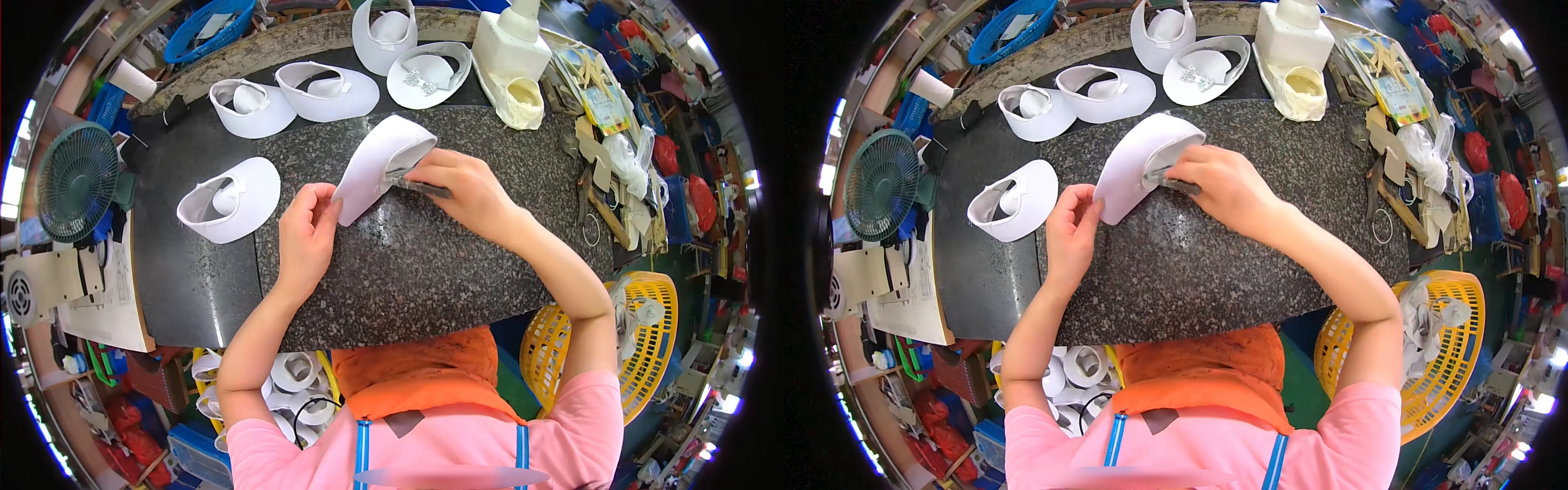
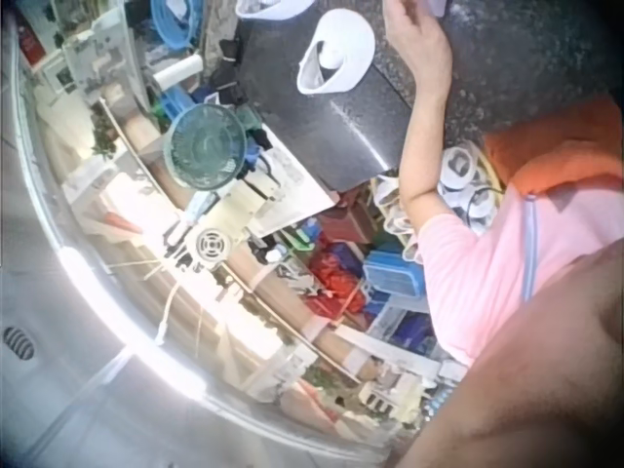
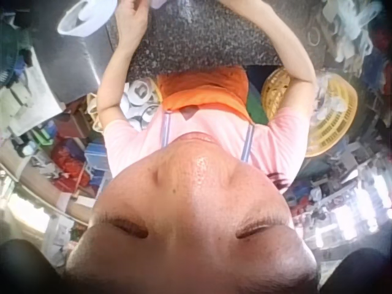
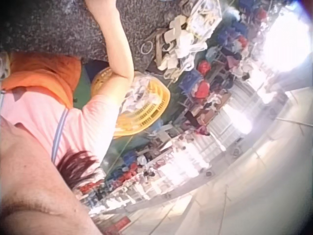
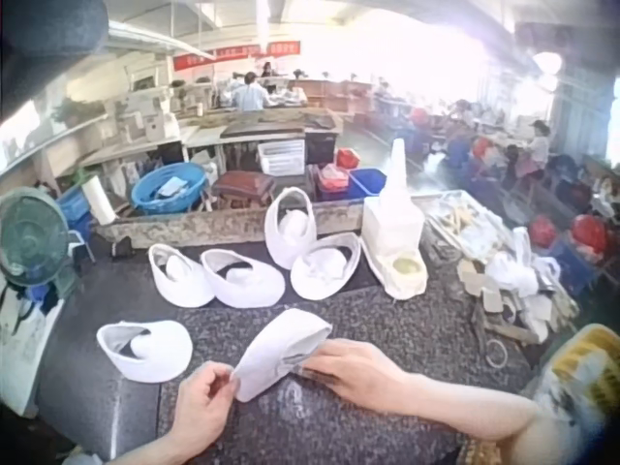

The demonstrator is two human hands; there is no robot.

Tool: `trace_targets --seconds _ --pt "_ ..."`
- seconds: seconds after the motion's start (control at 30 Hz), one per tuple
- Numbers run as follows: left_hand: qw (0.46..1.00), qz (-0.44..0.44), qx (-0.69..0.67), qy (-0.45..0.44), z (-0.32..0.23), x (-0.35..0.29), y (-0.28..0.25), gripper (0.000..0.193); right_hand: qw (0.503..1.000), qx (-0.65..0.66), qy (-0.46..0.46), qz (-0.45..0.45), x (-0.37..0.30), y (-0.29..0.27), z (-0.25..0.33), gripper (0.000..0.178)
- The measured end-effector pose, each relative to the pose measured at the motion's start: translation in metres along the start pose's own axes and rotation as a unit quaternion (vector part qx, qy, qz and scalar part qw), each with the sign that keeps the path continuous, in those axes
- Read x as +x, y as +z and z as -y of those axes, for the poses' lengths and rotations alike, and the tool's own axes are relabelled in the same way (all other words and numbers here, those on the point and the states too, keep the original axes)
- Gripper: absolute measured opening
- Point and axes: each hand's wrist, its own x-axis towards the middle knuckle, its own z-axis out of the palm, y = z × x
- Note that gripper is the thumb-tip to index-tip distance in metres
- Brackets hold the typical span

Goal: The person is applying adhesive to the edges of white shoe components using a brush and a glue container.

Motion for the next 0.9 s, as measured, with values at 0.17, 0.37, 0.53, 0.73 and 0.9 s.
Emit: trace_targets --seconds 0.17,0.37,0.53,0.73,0.9 --pt "0.998 0.001 -0.063 -0.018 -0.040 0.007 -0.006 0.011 0.981 -0.183 0.012 -0.059 0.003 -0.007 -0.005 0.029" --pt "0.993 0.118 -0.020 -0.005 -0.083 0.063 -0.016 0.022 0.995 0.092 0.003 0.034 -0.013 0.000 0.011 0.021" --pt "0.960 0.245 0.097 -0.094 -0.059 0.170 0.015 0.021 0.999 0.002 -0.008 -0.044 -0.009 0.008 -0.008 0.024" --pt "0.919 0.290 0.196 -0.181 -0.032 0.226 0.044 0.021 0.981 -0.152 -0.066 -0.102 0.010 0.022 -0.036 0.023" --pt "0.917 0.297 0.197 -0.181 -0.022 0.230 0.049 0.022 0.967 -0.226 -0.093 -0.076 0.023 0.023 -0.042 0.022"
